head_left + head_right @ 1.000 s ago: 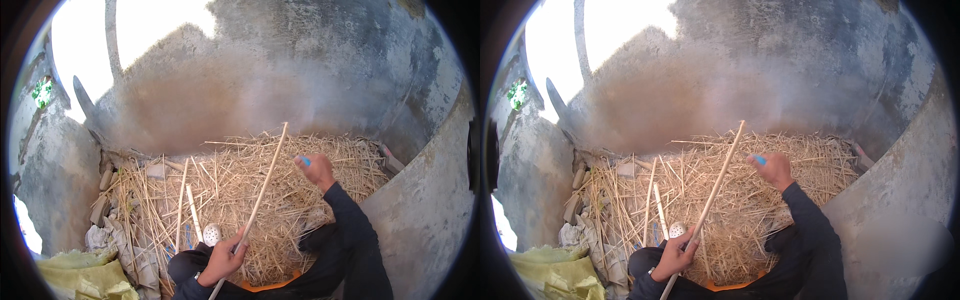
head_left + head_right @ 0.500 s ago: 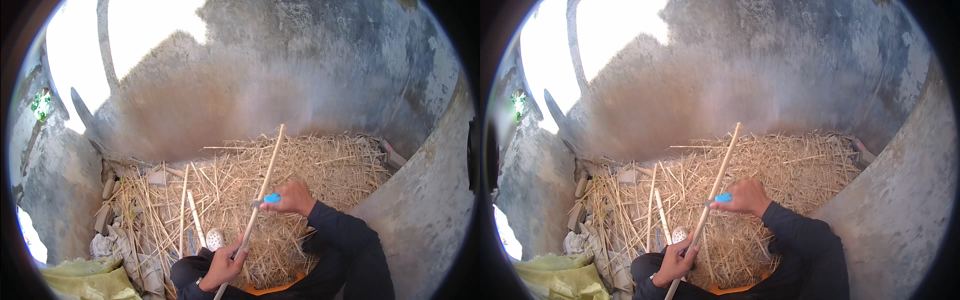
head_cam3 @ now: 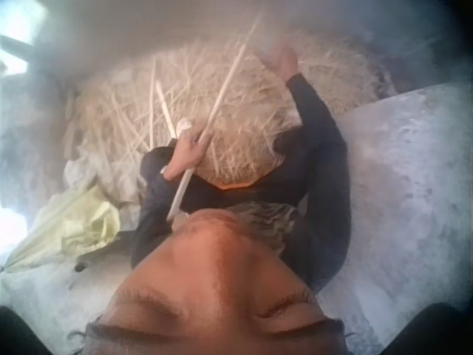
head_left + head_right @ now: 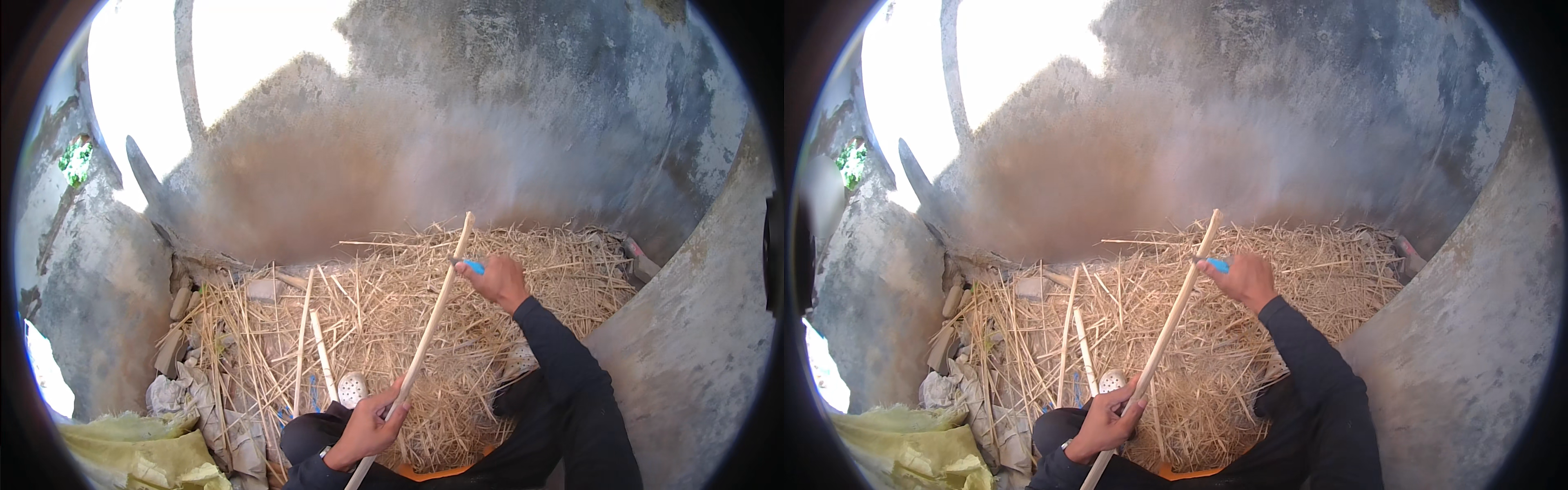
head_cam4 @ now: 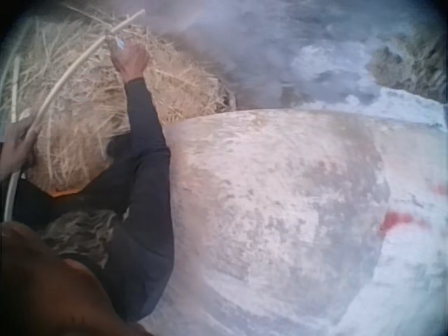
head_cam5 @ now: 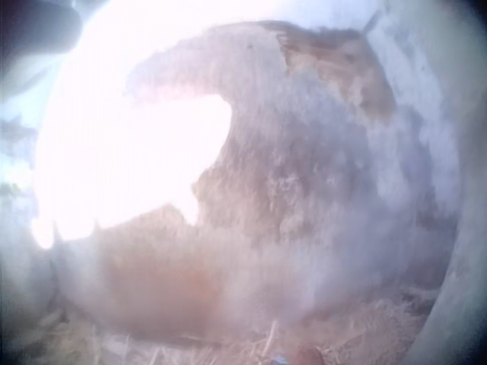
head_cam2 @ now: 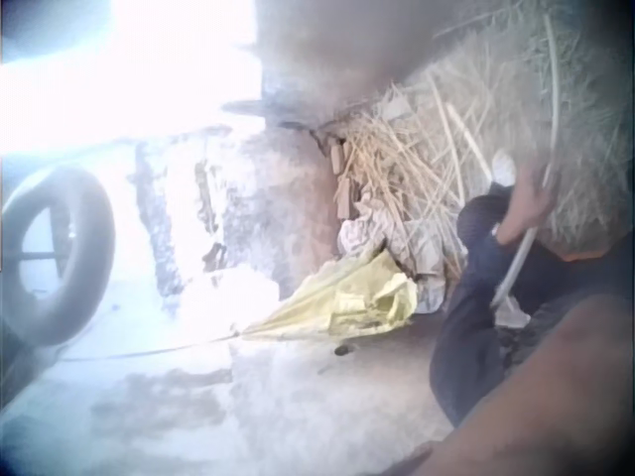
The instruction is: The person sits on a straw-covered floor and uses a small knife to shave the surface of a long wooden stick. They hold the stick with their left hand and scrape along its length with the knife in their right hand, producing wood shavings that fall onto the straw.
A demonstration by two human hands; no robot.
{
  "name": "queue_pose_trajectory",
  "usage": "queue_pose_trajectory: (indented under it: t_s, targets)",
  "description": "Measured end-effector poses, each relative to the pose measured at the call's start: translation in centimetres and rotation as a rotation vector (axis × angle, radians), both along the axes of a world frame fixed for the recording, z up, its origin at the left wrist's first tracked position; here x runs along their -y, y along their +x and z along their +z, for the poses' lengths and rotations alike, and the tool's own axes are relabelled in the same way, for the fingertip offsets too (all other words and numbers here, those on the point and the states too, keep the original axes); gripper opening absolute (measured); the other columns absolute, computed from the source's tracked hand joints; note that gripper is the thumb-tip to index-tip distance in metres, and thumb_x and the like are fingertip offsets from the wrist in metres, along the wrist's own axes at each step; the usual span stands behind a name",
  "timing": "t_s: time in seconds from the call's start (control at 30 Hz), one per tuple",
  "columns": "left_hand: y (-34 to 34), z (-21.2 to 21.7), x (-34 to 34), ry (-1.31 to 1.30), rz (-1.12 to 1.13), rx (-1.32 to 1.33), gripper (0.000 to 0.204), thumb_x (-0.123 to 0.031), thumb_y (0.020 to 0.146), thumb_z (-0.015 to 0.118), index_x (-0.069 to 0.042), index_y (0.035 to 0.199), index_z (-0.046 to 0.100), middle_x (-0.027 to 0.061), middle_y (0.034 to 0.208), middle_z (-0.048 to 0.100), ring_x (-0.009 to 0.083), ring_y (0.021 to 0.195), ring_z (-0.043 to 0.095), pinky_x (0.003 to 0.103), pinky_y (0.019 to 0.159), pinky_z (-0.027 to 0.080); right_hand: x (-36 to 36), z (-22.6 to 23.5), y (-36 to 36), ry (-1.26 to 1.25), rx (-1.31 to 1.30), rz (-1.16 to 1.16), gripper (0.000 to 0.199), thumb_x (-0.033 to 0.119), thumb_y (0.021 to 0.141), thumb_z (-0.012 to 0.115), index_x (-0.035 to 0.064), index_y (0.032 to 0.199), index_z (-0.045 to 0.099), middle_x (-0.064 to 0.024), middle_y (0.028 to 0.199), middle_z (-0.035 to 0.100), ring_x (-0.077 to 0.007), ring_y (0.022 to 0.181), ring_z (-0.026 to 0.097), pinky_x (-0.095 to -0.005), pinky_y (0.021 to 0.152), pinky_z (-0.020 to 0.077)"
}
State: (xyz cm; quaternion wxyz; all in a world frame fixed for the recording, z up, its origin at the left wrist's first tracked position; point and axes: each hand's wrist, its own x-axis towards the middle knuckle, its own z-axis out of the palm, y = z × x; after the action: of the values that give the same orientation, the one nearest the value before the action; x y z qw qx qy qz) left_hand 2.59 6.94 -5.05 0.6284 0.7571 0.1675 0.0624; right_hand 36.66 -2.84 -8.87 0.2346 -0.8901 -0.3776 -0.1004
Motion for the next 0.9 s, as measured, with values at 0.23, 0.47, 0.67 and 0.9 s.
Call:
queue_pose_trajectory:
  t_s: [0.23,0.47,0.67,0.9]
  targets:
    - [-1.2,-1.2,0.1,-0.009,0.016,-0.031,0.047,-0.010,0.094,0.058,0.007,0.136,0.045,-0.0029,0.085,0.054,0.0016,0.075,0.046,0.017,0.063,0.041,-0.2,-0.2,-1.1,-0.003,-0.094,0.097,0.079,0.083,0.076,0.045,0.0093,0.050,0.061,-0.0076,0.041,0.048,-0.0246,0.038,0.051,-0.0389,0.041,0.0387]
    - [-0.6,-1.4,0.0,0.081,-0.023,-0.009,0.048,-0.012,0.095,0.057,0.010,0.135,0.043,0.0015,0.087,0.057,0.0041,0.077,0.049,0.020,0.067,0.044,0.0,-0.2,1.7,-0.022,0.081,0.014,0.079,0.082,0.076,0.045,0.0096,0.049,0.059,-0.0076,0.043,0.049,-0.0243,0.041,0.053,-0.0384,0.041,0.0386]
    - [-2.5,-1.6,1.7,0.048,-0.277,0.001,0.039,-0.013,0.094,0.058,0.002,0.130,0.053,-0.0043,0.072,0.055,0.0025,0.063,0.044,0.019,0.059,0.039,5.1,-2.2,10.6,0.084,-0.134,-0.458,0.083,0.076,0.086,0.036,0.0014,0.055,0.056,-0.0175,0.053,0.054,-0.0348,0.055,0.057,-0.0465,0.053,0.0417]
    - [0.1,-1.8,-1.4,-0.422,0.050,-0.089,0.035,-0.018,0.101,0.047,-0.004,0.132,0.047,-0.0020,0.063,0.048,0.0049,0.046,0.043,0.020,0.044,0.038,5.8,-1.4,7.0,0.116,-0.236,-0.247,0.080,0.072,0.088,0.040,0.0016,0.052,0.046,-0.0099,0.047,0.044,-0.0248,0.043,0.042,-0.0425,0.047,0.0310]
